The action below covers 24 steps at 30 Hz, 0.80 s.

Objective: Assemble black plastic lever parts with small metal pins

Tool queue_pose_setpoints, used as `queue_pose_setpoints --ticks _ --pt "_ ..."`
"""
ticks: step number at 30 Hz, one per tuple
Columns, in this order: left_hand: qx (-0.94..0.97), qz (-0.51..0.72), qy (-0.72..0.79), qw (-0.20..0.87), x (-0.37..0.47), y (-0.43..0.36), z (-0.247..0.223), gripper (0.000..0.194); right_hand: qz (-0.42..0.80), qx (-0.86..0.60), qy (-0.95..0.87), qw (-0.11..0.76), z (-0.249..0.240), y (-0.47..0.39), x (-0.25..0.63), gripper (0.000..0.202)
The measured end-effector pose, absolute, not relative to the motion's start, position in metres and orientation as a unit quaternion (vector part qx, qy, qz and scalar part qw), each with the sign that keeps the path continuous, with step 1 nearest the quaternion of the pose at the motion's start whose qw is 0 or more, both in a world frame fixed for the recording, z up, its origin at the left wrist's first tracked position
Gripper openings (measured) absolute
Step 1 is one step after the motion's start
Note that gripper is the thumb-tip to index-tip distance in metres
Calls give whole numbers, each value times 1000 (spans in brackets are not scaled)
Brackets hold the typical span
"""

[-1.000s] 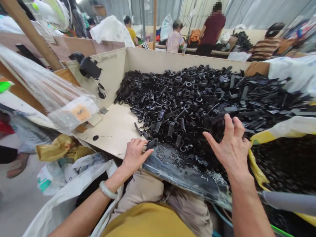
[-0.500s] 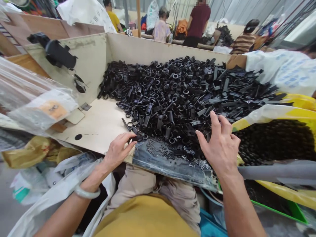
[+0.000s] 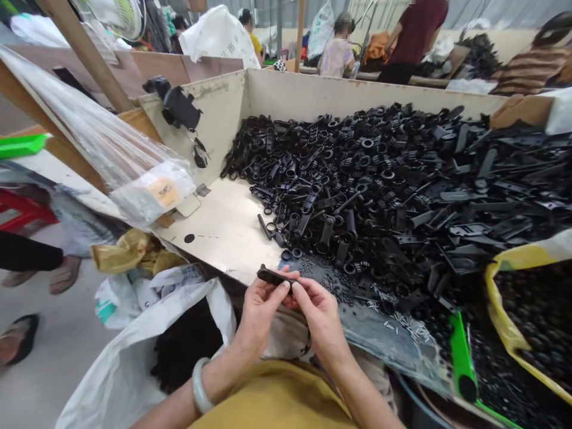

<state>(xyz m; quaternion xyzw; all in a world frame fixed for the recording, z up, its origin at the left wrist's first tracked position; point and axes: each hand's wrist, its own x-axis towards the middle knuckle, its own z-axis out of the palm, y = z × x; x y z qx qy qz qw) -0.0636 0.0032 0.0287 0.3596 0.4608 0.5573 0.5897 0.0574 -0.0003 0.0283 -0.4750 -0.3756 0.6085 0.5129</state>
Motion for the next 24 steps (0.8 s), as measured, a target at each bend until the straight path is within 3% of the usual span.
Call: queue_pose_setpoints --ticks 5,10,13,17,21,24 --pt "385 470 418 675 -103 8 33 59 622 -493 -387 469 35 16 83 41" --pt "335 262 339 839 -139 17 36 49 507 -464 -657 310 53 21 95 24" --pt "355 161 293 873 -138 14 26 45 406 -421 -769 259 62 29 93 23" --pt "359 241 339 836 -135 7 18 45 280 -488 -785 259 61 54 89 27" --pt "338 328 362 805 -136 8 25 46 93 -529 -840 79 54 80 70 26" --pt "247 359 360 825 -139 13 31 51 60 -527 -848 24 50 91 54 24"
